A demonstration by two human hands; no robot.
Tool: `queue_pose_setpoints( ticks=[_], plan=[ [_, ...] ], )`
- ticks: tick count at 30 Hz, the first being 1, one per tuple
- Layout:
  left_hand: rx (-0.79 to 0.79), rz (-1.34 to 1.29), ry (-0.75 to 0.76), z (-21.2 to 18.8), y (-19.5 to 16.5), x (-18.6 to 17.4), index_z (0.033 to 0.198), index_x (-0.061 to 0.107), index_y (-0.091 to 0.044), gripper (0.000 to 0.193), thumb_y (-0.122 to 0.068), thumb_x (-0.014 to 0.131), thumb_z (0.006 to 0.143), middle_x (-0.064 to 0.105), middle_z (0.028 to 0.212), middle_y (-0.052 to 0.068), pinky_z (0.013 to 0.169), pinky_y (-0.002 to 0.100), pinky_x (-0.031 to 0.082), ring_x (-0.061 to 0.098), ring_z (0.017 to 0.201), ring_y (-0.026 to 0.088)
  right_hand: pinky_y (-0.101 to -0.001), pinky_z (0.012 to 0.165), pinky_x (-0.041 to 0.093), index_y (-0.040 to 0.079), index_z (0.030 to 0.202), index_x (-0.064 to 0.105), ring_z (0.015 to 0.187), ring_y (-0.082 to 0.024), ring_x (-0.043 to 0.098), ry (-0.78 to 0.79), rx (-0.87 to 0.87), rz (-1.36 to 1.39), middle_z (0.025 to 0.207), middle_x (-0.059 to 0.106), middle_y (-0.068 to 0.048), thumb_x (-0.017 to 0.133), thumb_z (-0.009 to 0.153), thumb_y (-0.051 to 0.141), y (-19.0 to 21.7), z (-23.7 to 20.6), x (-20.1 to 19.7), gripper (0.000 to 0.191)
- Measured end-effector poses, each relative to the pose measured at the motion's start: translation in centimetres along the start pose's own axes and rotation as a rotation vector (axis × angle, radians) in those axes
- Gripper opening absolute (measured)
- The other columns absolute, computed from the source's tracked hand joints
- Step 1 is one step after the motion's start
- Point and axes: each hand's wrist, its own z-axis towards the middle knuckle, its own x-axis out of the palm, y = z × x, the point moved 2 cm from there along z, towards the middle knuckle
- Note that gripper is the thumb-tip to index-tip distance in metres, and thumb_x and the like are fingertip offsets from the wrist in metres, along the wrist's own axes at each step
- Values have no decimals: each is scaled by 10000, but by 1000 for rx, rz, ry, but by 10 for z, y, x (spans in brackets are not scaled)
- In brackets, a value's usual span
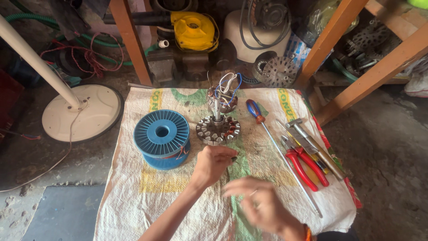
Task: The person winds copper wire from a blue spool by hand into the slots of a motor armature clamped on the workbench, guiding and pressing the wire into each slot and turning the armature as they work. They occasionally reposition the spool and continue winding wire around the armature teeth.
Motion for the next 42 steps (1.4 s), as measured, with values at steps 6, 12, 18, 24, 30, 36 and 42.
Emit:
queue_pose_setpoints(
  ticks=[6,12,18,24,30,36,42],
  plan=[
    [196,198,-10,-6,-6,1,989,818,-60,200,-26,716,821,812,957,101,791,278,648,798,834,164,-398,984,543,46,1402,574,1217,-309,650,20,1,-53,1287,733,-156,439,680,-241,-51,57,-21,788],
    [-60,378,34,1,-6,-13,902,850,-123,151,-260,802,859,801,765,139,581,304,561,712,605,155,-335,904,598,176,1523,431,1018,-217,745,67,107,-110,1140,754,-109,587,777,-157,-67,53,-7,831],
    [-198,-209,-219,39,0,-18,918,829,-118,126,-145,774,808,821,857,62,626,262,641,759,644,111,-310,613,559,124,1572,204,640,-148,649,-11,264,-231,948,745,-68,654,898,66,-97,26,9,812],
    [-413,-511,-292,92,-23,-40,1016,802,-63,181,-180,759,884,754,1056,99,838,220,613,725,892,152,-289,692,577,163,1425,536,692,-126,665,54,-175,-440,845,734,-40,635,967,59,-98,7,31,481],
    [-490,-608,-372,129,-62,-79,997,732,4,184,-79,793,845,684,1105,139,915,255,631,698,917,191,-298,675,576,99,1419,561,715,-157,684,110,-195,-414,812,719,-58,620,962,8,-80,6,51,469],
    [-498,-649,-467,147,-78,-152,1004,690,11,195,-40,786,842,661,1051,160,854,330,636,695,919,256,-315,723,586,122,1369,597,793,-162,707,162,-282,-429,916,741,-43,647,924,7,-59,-9,63,462],
    [-435,-1069,-456,125,-72,-227,1025,714,36,194,-2,739,837,587,945,94,723,282,574,550,844,191,-340,757,583,105,1408,571,812,-174,706,161,-306,-411,940,739,-51,638,910,13,-53,-21,65,511]
  ],
)
